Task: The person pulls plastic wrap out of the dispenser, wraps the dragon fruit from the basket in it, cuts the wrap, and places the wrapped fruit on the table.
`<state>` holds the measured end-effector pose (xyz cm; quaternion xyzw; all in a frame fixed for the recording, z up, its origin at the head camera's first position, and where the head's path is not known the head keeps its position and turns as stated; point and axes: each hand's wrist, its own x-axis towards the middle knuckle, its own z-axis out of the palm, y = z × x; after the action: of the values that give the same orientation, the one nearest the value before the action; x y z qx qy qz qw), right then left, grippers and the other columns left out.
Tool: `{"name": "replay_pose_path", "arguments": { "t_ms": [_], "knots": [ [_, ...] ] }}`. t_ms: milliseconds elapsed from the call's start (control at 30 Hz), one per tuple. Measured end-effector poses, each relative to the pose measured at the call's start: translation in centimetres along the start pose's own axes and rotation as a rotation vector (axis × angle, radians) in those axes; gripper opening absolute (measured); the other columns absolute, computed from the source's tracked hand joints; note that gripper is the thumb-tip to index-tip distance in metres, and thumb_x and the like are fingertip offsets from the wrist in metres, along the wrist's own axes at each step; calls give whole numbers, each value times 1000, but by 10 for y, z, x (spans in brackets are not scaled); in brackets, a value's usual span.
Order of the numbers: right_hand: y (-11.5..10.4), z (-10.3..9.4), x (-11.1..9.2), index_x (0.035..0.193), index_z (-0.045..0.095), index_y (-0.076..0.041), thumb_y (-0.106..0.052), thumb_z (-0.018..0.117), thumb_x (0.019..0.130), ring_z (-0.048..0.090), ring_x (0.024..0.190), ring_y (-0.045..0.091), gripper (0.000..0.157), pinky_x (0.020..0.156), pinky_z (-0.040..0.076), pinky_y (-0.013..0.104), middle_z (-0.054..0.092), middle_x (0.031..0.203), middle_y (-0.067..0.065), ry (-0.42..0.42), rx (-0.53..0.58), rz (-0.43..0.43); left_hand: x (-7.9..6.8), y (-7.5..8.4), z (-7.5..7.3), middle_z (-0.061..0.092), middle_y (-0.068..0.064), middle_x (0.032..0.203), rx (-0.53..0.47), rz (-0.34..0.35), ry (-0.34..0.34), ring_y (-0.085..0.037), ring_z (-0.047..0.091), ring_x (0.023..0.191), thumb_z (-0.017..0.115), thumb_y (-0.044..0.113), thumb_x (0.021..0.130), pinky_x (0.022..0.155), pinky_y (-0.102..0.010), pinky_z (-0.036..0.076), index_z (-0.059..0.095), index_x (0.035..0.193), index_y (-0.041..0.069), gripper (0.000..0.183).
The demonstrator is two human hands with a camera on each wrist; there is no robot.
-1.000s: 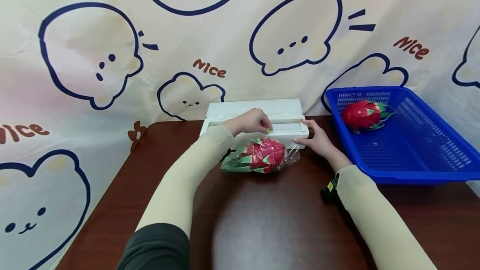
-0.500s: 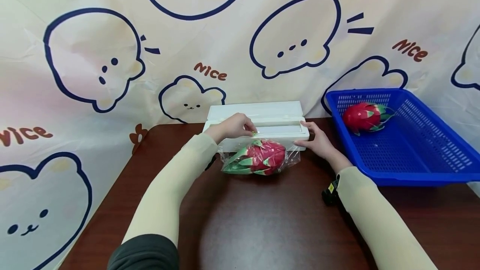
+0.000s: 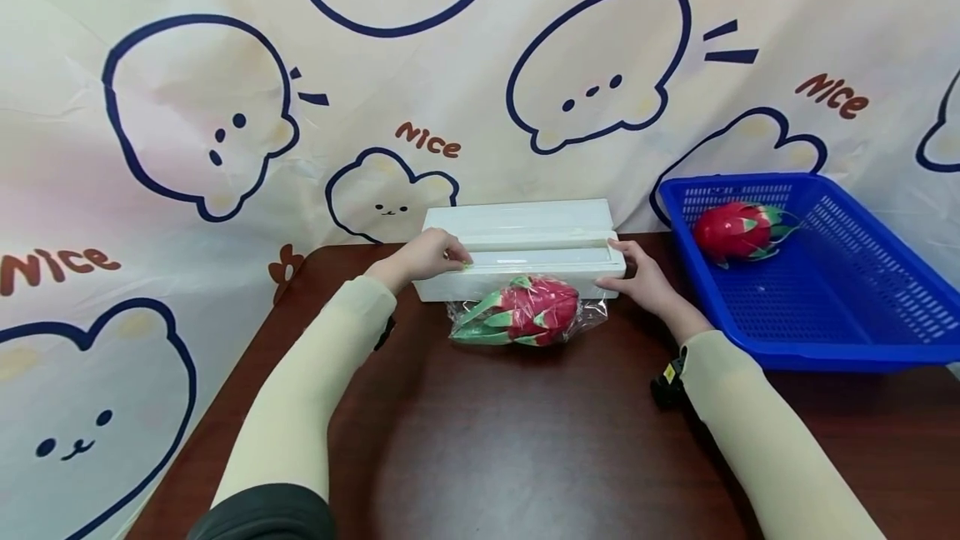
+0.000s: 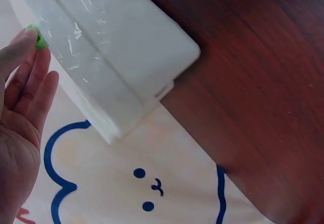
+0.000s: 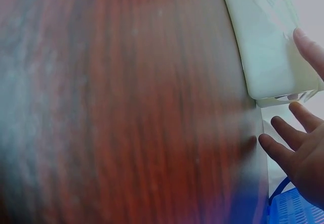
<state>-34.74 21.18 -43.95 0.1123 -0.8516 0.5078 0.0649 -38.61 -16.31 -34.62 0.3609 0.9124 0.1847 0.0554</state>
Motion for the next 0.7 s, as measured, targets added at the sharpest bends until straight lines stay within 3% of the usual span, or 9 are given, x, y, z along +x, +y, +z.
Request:
{"name": "replay_pose_path", "arguments": {
  "t_ms": [400, 700],
  "knots": [
    [-1, 3, 1, 143, 37, 1, -8, 77, 84, 42, 127, 48, 73, 99, 39, 55, 40, 141, 29, -24, -1, 4, -24, -16, -8, 72, -8, 95, 31, -43, 36, -20, 65, 86, 70, 2, 88, 76, -35, 52, 77, 97, 4, 11],
    [-3, -2, -1, 145, 36, 1, -7, 76, 84, 42, 126, 47, 73, 98, 39, 55, 37, 145, 27, -11, -11, 12, -46, -37, -14, 72, -9, 93, 54, -75, 111, -23, 65, 84, 71, -2, 86, 74, -38, 53, 77, 95, 2, 12]
  ]
}}
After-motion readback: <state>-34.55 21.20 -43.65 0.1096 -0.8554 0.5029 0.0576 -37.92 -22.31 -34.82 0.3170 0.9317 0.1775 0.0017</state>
